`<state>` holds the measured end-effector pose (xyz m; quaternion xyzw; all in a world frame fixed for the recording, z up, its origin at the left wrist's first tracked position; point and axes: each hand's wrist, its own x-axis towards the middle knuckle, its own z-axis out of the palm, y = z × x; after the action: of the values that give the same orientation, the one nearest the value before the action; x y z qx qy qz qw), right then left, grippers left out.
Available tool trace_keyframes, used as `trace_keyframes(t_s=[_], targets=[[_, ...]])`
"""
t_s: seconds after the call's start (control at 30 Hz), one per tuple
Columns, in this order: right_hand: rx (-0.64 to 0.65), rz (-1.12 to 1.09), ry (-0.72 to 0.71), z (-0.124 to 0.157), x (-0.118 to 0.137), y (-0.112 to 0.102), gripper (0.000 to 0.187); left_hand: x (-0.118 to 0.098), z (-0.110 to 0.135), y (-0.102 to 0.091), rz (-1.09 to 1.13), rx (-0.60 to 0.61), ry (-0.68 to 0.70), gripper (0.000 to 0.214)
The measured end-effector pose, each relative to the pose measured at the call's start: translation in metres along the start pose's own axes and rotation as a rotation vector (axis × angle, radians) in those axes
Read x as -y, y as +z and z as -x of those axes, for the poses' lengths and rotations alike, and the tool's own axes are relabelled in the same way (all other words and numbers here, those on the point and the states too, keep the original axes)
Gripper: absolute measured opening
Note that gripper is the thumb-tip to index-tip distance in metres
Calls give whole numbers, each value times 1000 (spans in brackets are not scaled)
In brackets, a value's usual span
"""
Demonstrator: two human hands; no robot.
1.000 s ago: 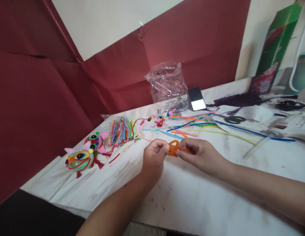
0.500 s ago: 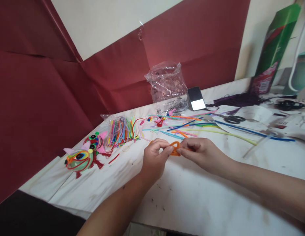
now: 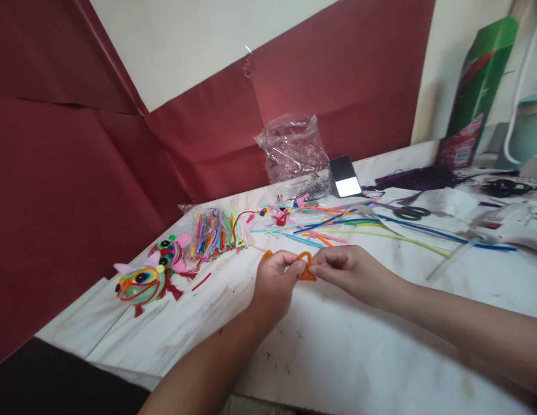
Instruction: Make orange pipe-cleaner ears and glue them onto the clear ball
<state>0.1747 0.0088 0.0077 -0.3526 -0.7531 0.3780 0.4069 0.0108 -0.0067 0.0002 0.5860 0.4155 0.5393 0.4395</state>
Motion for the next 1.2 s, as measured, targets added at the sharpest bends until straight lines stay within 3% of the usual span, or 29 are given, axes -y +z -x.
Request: trace_keyframes(t_s=[0.13,0.27,0.53,0.7,0.83,0.97,1.2], targets=[[41,-54,89,-7,-3,-7,30,6,-8,-5,135,-90,-55,18],[-42,-13,74,-11,-8,-14,34,3,-11,-5,7,-137,-91,17],[147,-188,115,-5,-6,-4,34,-8,1,2,-289,-8,-6,13],[127,-142,100,-4,-8,-5,34,-8,1,0,-193,81,-60,18],[104,-101,87,-5,-4,-8,38,-5,-2,-2,-149,55,-97,20],[73,-142,113,-7,0,-10,42,0,-7,-4,36,20,-135,23],[187,-113,165,-4,-6,-5,24,1,-6,-3,-14,5,-137,22]])
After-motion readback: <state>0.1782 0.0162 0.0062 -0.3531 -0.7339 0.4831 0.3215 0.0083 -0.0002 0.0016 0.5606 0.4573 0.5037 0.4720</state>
